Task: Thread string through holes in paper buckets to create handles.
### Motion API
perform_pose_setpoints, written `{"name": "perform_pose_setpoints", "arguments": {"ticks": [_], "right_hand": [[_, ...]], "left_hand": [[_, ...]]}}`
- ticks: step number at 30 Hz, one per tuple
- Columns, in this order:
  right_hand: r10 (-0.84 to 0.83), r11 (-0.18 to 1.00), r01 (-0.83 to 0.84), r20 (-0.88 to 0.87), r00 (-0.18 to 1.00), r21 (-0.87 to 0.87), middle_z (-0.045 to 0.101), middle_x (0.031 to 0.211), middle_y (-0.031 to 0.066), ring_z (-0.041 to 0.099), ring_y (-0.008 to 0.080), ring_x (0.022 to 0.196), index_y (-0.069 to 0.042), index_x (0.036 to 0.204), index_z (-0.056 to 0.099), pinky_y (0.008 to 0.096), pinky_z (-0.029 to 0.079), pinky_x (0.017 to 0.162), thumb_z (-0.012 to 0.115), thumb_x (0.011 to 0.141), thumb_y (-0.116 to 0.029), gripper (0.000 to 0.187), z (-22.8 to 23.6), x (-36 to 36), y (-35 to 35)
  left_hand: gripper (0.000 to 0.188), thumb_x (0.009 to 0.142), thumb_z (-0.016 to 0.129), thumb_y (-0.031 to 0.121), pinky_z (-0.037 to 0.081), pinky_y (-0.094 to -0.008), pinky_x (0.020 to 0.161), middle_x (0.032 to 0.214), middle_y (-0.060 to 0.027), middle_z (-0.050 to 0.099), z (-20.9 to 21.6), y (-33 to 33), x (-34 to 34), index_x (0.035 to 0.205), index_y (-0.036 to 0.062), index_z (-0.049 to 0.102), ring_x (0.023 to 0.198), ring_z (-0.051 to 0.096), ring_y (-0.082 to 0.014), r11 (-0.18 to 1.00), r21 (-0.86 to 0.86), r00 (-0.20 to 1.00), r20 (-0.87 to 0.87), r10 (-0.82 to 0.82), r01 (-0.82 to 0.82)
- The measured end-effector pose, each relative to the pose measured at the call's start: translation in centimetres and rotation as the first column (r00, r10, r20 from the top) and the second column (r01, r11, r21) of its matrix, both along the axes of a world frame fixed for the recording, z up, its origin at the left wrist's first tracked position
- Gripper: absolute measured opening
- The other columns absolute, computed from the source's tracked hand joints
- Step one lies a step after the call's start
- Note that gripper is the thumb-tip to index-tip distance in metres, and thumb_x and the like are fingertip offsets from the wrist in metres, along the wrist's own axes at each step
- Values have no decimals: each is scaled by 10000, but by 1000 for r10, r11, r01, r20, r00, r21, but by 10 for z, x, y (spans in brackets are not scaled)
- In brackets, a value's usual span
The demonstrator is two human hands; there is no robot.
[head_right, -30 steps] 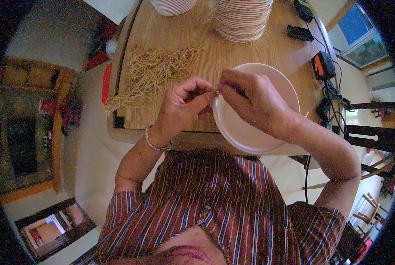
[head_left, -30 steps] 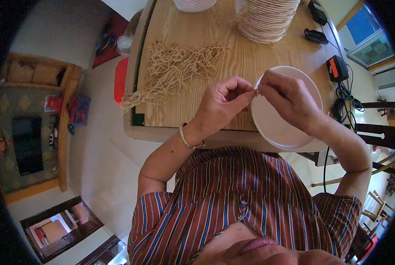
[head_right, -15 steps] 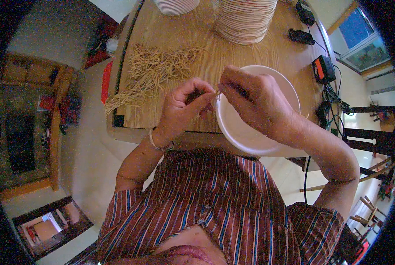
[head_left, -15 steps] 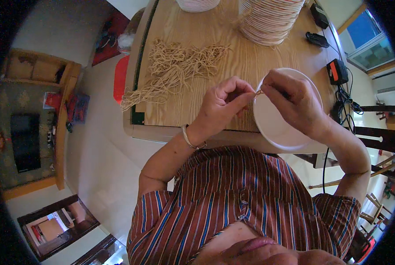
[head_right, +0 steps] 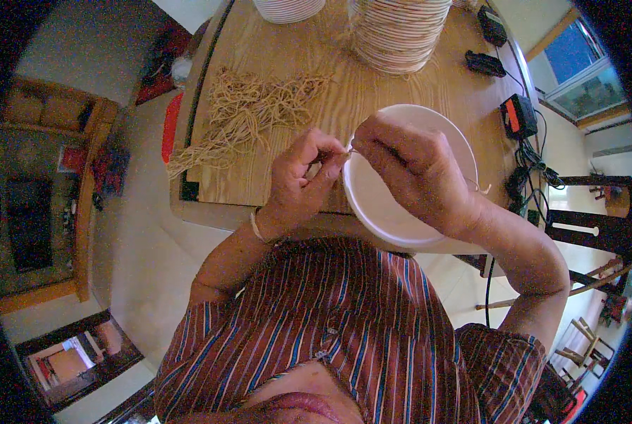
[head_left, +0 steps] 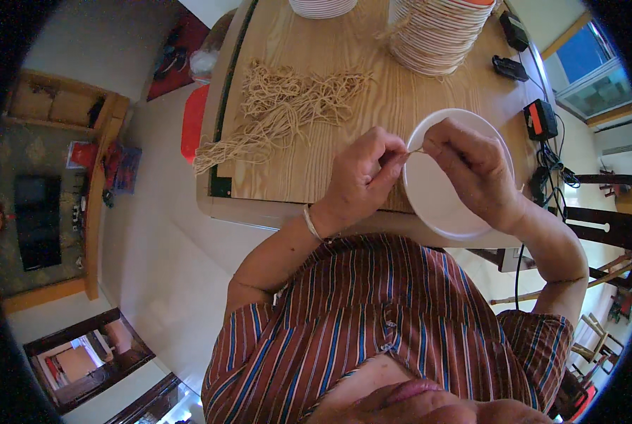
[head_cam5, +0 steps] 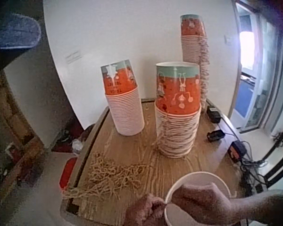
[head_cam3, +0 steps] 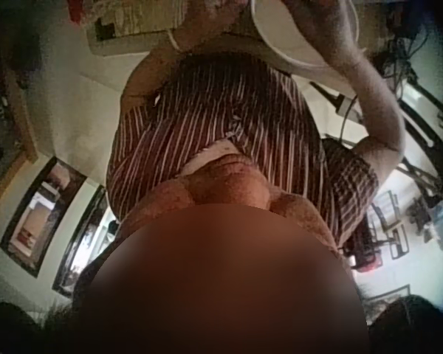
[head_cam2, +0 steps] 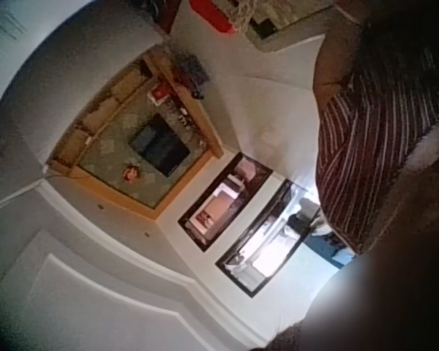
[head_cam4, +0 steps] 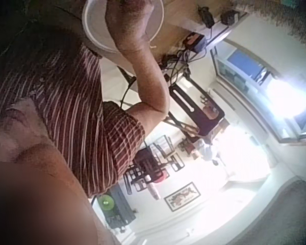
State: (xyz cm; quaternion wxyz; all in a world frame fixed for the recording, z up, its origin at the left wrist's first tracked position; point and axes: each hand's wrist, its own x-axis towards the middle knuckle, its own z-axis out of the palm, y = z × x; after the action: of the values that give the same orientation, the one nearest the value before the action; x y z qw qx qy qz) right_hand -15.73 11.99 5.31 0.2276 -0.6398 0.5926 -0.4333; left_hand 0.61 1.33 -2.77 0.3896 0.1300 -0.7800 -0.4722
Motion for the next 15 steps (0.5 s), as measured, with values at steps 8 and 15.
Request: {"name": "perform_pose_setpoints", "arguments": {"ticks": [8,15], "right_hand": [[11,999,-8,-60,998,51,540,731,180,567,319,651,6,893,564,367,467,595,582,917,-65,78,-2,-1,-5],[17,998,-14,-52,998,58,512,702,178,481,356,615,-5,882,553,361,452,568,571,922,-65,74,3,2,-4]], "left_hand": [[192,847,685,54,461,-269,685,887,-37,559,18,-3,4,1029,38,629,777,550,-124,991,130,998,54,15,-22],[131,834,694,27,454,-264,729,928,-53,560,14,-12,-2,958,32,651,825,545,-137,983,106,988,-53,-143,148]]}}
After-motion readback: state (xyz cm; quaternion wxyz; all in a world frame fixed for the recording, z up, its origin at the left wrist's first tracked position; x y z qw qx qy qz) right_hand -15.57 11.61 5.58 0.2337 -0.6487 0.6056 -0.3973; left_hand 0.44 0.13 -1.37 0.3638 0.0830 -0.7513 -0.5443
